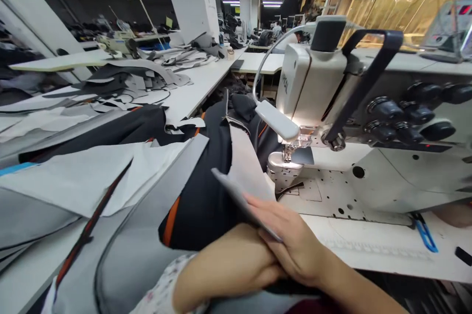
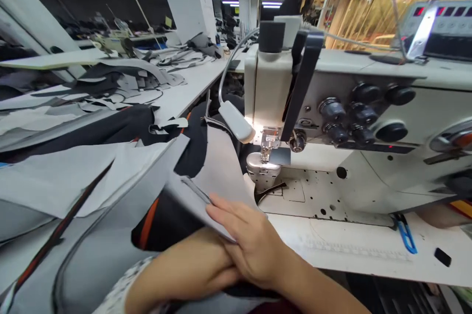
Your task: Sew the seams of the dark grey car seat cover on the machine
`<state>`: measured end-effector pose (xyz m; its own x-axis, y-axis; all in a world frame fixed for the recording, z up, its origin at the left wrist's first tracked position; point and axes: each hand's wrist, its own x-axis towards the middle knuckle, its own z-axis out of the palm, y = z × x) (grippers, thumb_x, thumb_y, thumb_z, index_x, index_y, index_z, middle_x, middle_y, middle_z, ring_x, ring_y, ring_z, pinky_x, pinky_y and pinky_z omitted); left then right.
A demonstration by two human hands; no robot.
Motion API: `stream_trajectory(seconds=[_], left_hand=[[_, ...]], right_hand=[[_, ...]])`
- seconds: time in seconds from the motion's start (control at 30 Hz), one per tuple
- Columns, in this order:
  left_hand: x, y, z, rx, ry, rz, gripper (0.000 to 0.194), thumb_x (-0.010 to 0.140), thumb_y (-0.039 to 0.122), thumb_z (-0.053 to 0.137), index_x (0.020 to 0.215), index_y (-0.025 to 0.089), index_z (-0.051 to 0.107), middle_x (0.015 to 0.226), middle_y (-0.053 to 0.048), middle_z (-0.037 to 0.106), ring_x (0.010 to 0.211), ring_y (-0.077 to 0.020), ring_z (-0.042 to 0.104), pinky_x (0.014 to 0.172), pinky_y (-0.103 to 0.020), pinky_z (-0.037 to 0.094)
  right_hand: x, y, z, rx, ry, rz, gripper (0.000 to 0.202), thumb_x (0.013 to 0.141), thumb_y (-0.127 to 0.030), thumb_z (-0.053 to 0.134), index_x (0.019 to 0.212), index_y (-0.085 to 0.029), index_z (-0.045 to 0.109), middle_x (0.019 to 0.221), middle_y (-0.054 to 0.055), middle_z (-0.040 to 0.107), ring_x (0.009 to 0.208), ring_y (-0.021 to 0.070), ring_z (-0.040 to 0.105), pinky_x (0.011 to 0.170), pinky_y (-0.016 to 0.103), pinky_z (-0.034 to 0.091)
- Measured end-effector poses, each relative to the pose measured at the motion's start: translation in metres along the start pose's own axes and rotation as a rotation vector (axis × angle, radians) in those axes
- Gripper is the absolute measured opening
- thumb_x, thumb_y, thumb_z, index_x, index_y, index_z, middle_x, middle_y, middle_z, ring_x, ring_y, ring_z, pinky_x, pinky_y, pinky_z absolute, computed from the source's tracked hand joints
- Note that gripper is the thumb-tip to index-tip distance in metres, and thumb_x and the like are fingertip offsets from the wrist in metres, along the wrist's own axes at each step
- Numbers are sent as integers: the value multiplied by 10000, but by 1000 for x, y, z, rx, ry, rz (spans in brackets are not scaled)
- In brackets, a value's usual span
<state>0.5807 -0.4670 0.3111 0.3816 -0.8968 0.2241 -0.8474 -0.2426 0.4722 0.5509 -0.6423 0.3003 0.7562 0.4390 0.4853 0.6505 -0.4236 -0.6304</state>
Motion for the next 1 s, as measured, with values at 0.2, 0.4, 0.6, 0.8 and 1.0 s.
stream_trajectory(seconds=[0.2,0.4,0.6,0.8,1.0], left_hand=[[36,-29,-41,107,672,55,212,1022,280,568,1198,201,654,1114,-98,731,1057,-223,686,949,-366,559],[92,-66,10,89,539,-30,222,1033,360,560,1071,157,643,962,-71,718,901,-231,675,835,-384,531],[77,-80,9,100,529,45,240,1036,217,552,1195,180,727,1310,-101,702,1165,-228,596,1041,-400,490],[67,-80,2,145,449,20,305,1054,266,516,1269,190,719,1307,-56,736,1096,-229,594,982,-397,490],[69,-72,5,207,451,-28,339,1068,302,476,1273,189,722,1311,-40,739,1060,-227,589,948,-397,480]], right_hand=[[-85,19,24,405,329,499,445,995,-407,575,1394,-228,659,1246,130,744,1202,291,699,1093,438,536],[-88,13,31,672,805,1166,530,800,-713,725,978,-220,805,969,96,796,1041,301,732,847,330,619],[-57,20,10,421,927,1399,502,709,-680,817,908,-221,777,836,19,764,853,230,684,648,265,546],[-48,19,9,545,925,1416,481,678,-687,828,770,-224,739,729,1,700,779,208,633,625,284,510],[-45,12,5,619,941,1427,496,724,-693,798,828,-212,742,791,5,731,811,209,658,647,279,519]])
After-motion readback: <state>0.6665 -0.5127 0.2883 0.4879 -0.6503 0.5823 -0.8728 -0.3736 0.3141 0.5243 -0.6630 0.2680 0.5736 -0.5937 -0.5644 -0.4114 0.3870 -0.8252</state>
